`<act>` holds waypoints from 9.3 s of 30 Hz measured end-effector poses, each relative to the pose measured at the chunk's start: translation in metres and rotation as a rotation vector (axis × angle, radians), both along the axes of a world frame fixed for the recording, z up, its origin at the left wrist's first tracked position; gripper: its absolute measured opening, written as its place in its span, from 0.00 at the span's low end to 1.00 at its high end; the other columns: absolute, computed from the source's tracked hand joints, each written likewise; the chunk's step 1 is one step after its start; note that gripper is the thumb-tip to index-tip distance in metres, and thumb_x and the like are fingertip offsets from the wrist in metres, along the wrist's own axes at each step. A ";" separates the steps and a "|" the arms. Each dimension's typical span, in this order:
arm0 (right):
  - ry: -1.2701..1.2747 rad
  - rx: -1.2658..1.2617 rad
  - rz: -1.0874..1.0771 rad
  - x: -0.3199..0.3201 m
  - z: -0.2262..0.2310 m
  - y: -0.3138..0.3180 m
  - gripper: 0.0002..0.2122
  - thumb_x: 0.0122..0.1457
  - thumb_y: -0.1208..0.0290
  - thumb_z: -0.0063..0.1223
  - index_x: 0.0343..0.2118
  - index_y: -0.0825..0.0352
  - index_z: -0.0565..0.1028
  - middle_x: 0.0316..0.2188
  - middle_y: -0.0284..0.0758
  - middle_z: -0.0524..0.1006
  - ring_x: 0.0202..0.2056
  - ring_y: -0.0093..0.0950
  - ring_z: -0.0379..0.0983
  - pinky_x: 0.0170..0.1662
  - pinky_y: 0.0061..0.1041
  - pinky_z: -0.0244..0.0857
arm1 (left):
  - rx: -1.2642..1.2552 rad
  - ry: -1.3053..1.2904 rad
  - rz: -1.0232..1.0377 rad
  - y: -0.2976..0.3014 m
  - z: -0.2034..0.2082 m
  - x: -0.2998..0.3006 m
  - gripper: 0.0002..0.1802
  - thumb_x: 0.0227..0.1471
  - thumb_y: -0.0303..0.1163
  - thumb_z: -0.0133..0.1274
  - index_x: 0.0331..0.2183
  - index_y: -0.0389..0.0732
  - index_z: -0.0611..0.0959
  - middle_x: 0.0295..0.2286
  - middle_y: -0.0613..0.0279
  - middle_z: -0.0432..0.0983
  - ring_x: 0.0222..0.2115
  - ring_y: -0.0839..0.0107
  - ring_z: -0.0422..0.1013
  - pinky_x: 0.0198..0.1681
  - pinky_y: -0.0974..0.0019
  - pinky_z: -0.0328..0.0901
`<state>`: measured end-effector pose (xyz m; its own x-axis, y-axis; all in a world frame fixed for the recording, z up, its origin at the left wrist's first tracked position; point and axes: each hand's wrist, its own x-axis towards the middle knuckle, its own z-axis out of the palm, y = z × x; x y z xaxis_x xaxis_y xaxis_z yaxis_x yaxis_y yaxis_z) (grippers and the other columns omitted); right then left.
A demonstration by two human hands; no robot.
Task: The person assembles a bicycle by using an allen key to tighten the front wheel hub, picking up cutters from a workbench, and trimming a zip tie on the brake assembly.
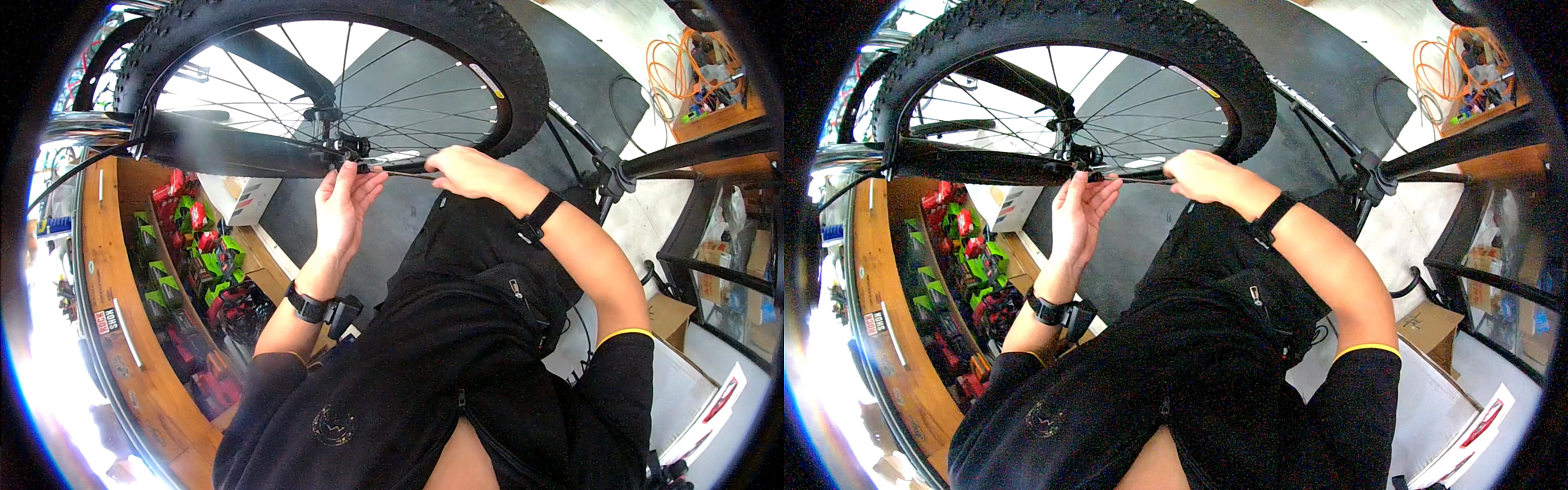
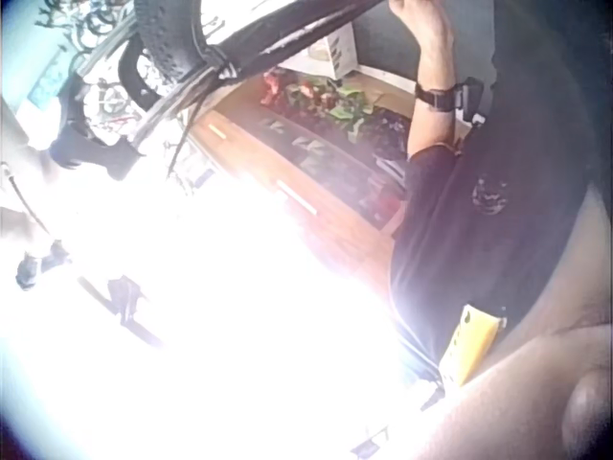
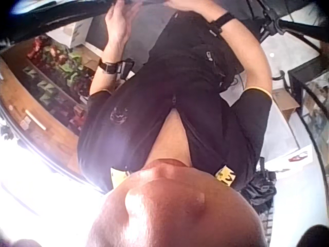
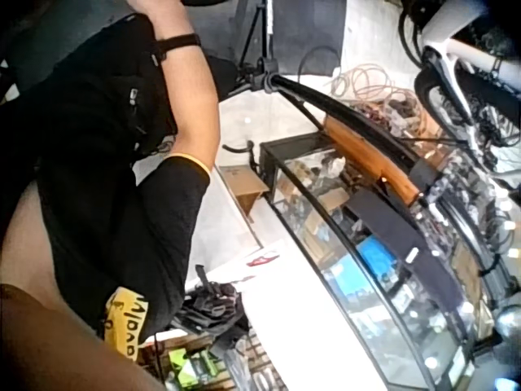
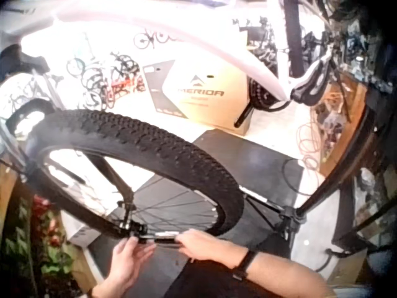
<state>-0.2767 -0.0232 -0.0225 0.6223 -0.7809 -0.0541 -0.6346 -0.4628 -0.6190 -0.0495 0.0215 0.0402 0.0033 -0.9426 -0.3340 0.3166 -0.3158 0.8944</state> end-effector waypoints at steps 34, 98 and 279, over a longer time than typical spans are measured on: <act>-0.373 0.356 -0.040 0.007 -0.008 0.008 0.07 0.57 0.69 0.53 0.32 0.68 0.74 0.17 0.42 0.73 0.23 0.39 0.73 0.28 0.36 0.64 | 0.027 0.010 -0.044 -0.002 -0.004 0.009 0.21 0.61 0.42 0.46 0.37 0.28 0.78 0.38 0.44 0.78 0.38 0.61 0.76 0.44 0.63 0.70; -1.183 0.332 -0.509 0.120 -0.038 0.026 0.10 0.52 0.82 0.54 0.39 0.71 0.74 0.30 0.34 0.77 0.24 0.17 0.70 0.27 0.20 0.64 | 0.122 0.244 -0.179 -0.010 -0.009 0.024 0.25 0.62 0.46 0.41 0.42 0.30 0.76 0.36 0.50 0.78 0.30 0.73 0.70 0.38 0.69 0.66; -0.220 -0.126 -0.156 0.017 -0.023 0.022 0.08 0.58 0.68 0.50 0.27 0.68 0.71 0.23 0.47 0.73 0.29 0.48 0.72 0.31 0.41 0.64 | -0.411 -0.939 -0.580 0.014 -0.007 0.025 0.20 0.53 0.31 0.56 0.47 0.34 0.75 0.34 0.55 0.78 0.31 0.66 0.76 0.35 0.65 0.71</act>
<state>-0.2593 -0.0011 -0.0455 0.4802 -0.8602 0.1718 -0.5612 -0.4518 -0.6935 -0.0242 0.0359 0.0332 -0.3789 -0.9201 -0.0998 -0.6166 0.1705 0.7686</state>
